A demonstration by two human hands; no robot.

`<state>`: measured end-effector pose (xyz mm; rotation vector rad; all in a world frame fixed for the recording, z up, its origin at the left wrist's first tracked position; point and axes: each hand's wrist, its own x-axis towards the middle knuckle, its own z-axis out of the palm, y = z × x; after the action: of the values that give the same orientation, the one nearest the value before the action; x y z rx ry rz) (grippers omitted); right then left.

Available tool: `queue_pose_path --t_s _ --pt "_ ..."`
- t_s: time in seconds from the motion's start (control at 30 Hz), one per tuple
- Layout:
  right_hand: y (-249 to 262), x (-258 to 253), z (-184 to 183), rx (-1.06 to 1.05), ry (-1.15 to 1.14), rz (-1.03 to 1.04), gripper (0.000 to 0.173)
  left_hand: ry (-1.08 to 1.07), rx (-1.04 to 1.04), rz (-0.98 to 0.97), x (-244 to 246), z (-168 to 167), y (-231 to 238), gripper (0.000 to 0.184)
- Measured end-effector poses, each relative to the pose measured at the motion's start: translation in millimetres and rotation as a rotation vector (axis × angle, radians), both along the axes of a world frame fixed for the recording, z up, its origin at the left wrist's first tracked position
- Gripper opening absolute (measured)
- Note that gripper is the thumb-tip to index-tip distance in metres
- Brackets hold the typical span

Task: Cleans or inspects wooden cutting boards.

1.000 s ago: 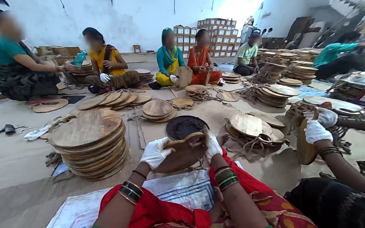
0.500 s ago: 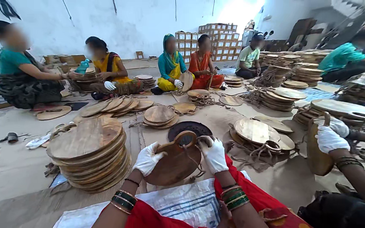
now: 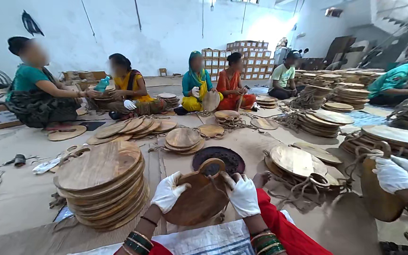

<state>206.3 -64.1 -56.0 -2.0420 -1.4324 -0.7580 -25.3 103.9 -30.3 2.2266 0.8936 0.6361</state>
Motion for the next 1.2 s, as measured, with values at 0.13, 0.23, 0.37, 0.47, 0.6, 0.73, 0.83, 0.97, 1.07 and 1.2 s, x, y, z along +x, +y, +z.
queue_pose_path --t_s 0.13,0.23,0.37,0.47,0.6,0.73,0.83,0.97,1.07,1.2 --pt "1 -3 -6 -0.016 -0.022 -0.021 0.035 -0.008 0.020 0.010 -1 -3 1 0.032" --pt "1 -6 -9 -0.034 -0.024 -0.021 0.034 -0.005 0.037 0.002 -1 -4 0 0.030" --pt "-1 -1 -11 0.054 0.375 0.053 0.030 -0.015 0.020 -0.011 -2 -3 -2 0.028" --pt "-21 15 11 0.204 0.816 0.060 0.023 -0.026 0.010 -0.010 -2 -7 0 0.026" --pt "-46 47 16 0.321 0.923 -0.058 0.021 -0.068 0.016 -0.005 -5 -12 1 0.022" --pt "-55 47 17 0.270 0.810 -0.088 0.020 -0.067 0.014 -0.025 -7 3 -12 0.021" --pt "-51 28 11 0.116 0.490 -0.005 0.024 -0.043 -0.024 -0.035 -10 19 -26 0.020" --pt "-26 12 7 0.019 0.024 0.005 0.032 -0.032 0.034 -0.020 -2 1 -8 0.023" --pt "-22 4 13 -0.105 -0.041 -0.052 0.035 -0.040 0.055 -0.027 -3 -5 -7 0.026" --pt "-21 4 11 -0.243 -0.046 -0.097 0.033 -0.052 0.044 -0.038 -1 -3 -5 0.026"
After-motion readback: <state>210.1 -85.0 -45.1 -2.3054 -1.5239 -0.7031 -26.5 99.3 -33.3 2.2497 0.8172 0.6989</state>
